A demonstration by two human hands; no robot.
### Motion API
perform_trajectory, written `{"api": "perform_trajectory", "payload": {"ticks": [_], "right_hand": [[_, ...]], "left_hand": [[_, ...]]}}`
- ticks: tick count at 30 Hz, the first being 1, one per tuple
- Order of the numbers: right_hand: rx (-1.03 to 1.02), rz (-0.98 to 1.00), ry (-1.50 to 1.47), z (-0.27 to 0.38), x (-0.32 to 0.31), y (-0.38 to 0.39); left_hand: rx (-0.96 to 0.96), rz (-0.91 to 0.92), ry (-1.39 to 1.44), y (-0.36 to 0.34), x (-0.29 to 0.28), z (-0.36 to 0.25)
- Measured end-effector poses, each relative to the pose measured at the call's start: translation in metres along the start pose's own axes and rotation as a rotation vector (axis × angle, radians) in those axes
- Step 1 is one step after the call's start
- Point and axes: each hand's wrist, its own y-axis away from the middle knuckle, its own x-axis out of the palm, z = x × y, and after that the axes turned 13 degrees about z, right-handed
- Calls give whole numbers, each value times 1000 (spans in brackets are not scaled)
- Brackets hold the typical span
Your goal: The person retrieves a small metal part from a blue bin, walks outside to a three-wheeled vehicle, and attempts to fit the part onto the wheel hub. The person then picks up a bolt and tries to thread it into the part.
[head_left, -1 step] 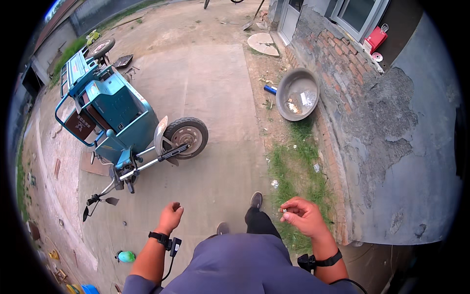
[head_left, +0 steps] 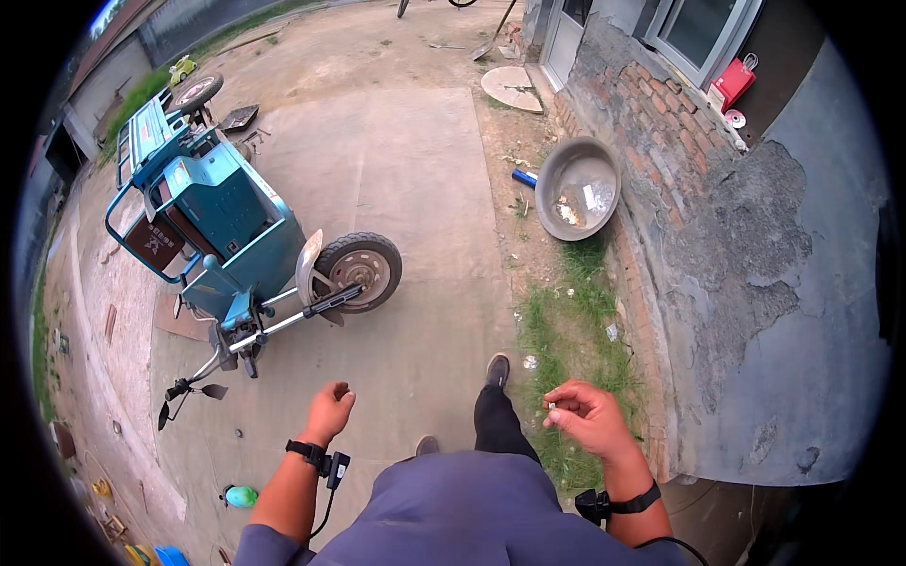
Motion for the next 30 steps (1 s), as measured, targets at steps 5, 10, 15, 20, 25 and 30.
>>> {"api": "perform_trajectory", "payload": {"ticks": [5, 10, 15, 20, 25, 30], "right_hand": [[-8, -5, 20, 30, -132, -146], [-28, 99, 92, 88, -235, -293], [-45, 222, 110, 148, -303, -447], [-56, 273, 109, 166, -356, -608], [-10, 286, 74, 220, -387, -759], [26, 358, 110, 267, -420, -906]], "left_hand": [[-12, -48, -15, -148, -9, -120], [-230, -55, 79, -206, 1, -168], [-410, -51, 204, -275, 2, -192], [-511, 24, 211, -403, -41, -258], [-350, -53, 280, -567, -108, -329], [-252, -123, 301, -686, -194, -401]]}}
